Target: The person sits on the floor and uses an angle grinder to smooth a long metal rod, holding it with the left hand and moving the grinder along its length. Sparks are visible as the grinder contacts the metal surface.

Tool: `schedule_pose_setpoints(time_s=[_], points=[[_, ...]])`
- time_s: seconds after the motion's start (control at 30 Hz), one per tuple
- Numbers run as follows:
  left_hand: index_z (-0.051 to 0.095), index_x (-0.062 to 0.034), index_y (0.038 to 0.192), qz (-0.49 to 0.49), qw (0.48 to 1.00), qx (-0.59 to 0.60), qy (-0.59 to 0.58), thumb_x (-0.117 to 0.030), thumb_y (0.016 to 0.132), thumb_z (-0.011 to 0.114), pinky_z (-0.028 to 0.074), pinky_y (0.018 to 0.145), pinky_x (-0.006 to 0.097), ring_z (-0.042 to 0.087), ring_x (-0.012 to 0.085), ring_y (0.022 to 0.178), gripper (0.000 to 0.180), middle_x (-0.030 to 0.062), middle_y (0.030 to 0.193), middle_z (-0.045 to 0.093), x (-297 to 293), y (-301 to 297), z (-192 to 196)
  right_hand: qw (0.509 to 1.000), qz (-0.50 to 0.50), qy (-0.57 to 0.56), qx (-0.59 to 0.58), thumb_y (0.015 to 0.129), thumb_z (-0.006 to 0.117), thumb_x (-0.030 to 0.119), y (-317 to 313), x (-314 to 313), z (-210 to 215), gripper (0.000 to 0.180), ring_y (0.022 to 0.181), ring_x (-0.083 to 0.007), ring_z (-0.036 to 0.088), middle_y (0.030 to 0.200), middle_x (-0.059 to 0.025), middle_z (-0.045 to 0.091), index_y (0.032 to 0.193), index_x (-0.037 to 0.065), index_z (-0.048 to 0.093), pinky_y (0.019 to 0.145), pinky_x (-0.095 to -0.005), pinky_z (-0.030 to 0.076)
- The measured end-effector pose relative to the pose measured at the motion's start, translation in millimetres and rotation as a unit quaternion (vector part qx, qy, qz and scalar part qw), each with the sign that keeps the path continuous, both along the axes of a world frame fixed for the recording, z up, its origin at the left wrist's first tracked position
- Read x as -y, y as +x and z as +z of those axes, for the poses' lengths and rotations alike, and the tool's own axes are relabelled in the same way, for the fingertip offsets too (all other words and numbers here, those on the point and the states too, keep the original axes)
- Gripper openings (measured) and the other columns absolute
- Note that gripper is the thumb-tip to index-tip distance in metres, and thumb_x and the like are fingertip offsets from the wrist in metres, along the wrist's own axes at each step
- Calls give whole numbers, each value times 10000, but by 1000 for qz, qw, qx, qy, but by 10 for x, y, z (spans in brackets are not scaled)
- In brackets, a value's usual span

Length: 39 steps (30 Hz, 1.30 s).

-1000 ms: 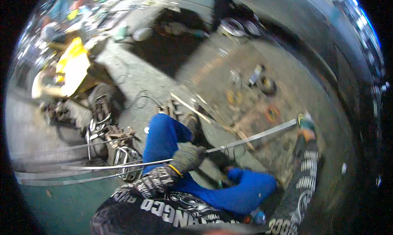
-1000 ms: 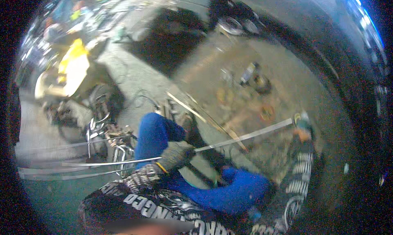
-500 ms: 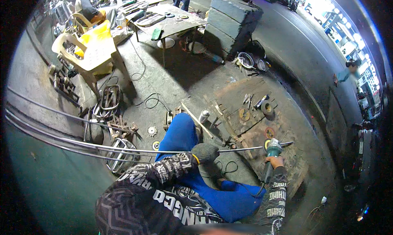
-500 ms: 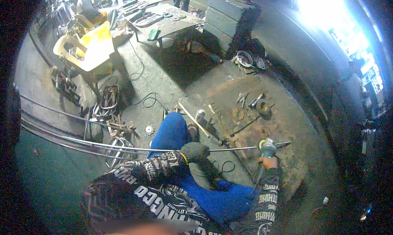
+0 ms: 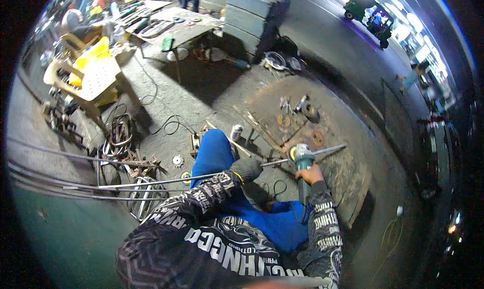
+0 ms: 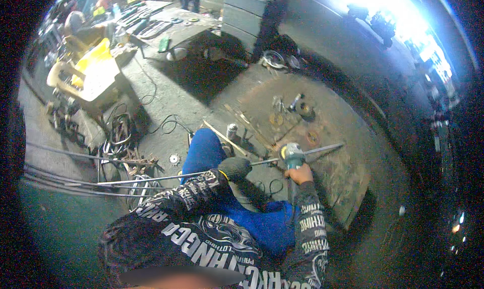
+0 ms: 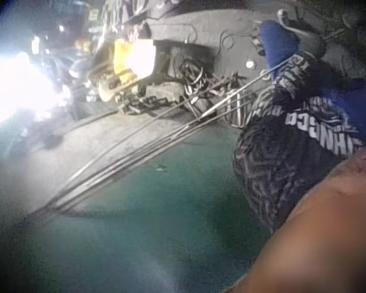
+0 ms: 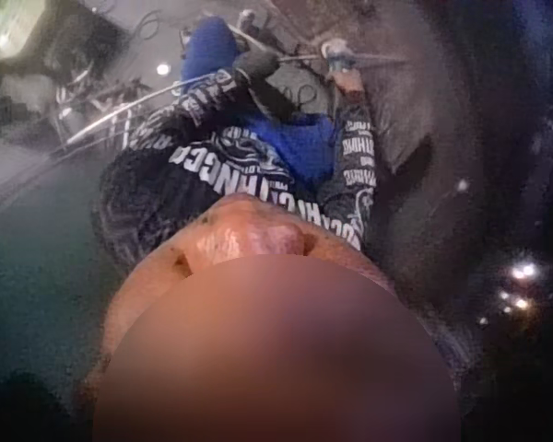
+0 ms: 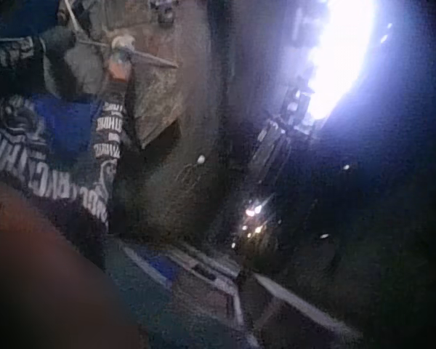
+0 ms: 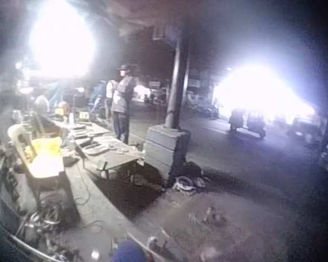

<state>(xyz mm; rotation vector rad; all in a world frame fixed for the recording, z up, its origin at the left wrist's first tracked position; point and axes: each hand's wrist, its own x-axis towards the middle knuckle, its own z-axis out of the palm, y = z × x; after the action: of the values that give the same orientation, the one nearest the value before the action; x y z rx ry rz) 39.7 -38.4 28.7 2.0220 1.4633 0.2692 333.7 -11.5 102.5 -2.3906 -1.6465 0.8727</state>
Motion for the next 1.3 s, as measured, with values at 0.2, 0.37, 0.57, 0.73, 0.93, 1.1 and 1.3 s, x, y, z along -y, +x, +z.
schedule_pose_setpoints(time_s=[0.2, 0.37, 0.57, 0.73, 0.93, 1.1, 1.3], points=[[739, -86, 884, -81, 996, -33, 10, -349, 808, 683, 553, 773, 495, 705, 385, 887, 279, 192, 972, 724, -228, -48, -224, 999, 13, 16, -32, 538, 880, 263, -22, -85, -18, 590, 962, -325, 710, 1028, -214, 732, 1019, -36, 711, 844, -414, 561], [715, -71, 951, -110, 989, -81, 58, -342, 933, 530, 521, 805, 556, 672, 443, 894, 328, 240, 918, 700, -258, -87, -31, 998, -37, -51, -10, 519, 892, 344, 189, -238, 57, 728, 1037, -338, 694, 1094, -244, 714, 1106, -38, 693, 898, -409, 549], [693, -48, 1001, -18, 999, -8, -34, -390, 955, 523, 519, 829, 538, 666, 435, 950, 385, 241, 958, 701, -286, -32, 186, 993, -91, -54, 47, 501, 888, 396, 598, -499, -60, 747, 1011, -361, 710, 1085, -260, 717, 1027, -104, 711, 872, -406, 572], [692, -76, 1046, 14, 997, -35, -66, -357, 960, 531, 524, 814, 542, 670, 438, 938, 335, 239, 946, 702, -346, 33, 311, 989, -125, -55, 55, 492, 886, 388, 1060, -841, -71, 709, 924, -335, 711, 1026, -245, 716, 951, -122, 707, 809, -391, 564], [670, -108, 1035, 34, 995, -57, -80, -364, 958, 570, 527, 741, 553, 679, 442, 855, 285, 238, 859, 697, -161, -20, 536, 980, -75, -137, 127, 669, 808, 467, 1585, -1114, -108, 504, 1092, -328, 676, 1156, -182, 712, 1077, 173, 772, 964, -420, 524], [684, -101, 1050, 49, 995, -32, -84, -375, 957, 588, 528, 722, 539, 679, 439, 832, 306, 228, 843, 694, -229, 29, 455, 928, 277, -127, 215, 841, 644, 420, 2541, -1572, -438, 295, 1114, -309, 674, 1222, -88, 707, 1073, 286, 767, 935, -432, 531], [709, -96, 1058, 65, 987, -57, -137, -312, 943, 612, 535, 736, 510, 682, 425, 864, 264, 219, 888, 703, -357, 117, 527, 932, 243, -168, 208, 919, 559, 269, 3107, -2001, -476, 242, 1097, -279, 682, 1228, -41, 704, 1071, 279, 748, 902, -428, 540]])
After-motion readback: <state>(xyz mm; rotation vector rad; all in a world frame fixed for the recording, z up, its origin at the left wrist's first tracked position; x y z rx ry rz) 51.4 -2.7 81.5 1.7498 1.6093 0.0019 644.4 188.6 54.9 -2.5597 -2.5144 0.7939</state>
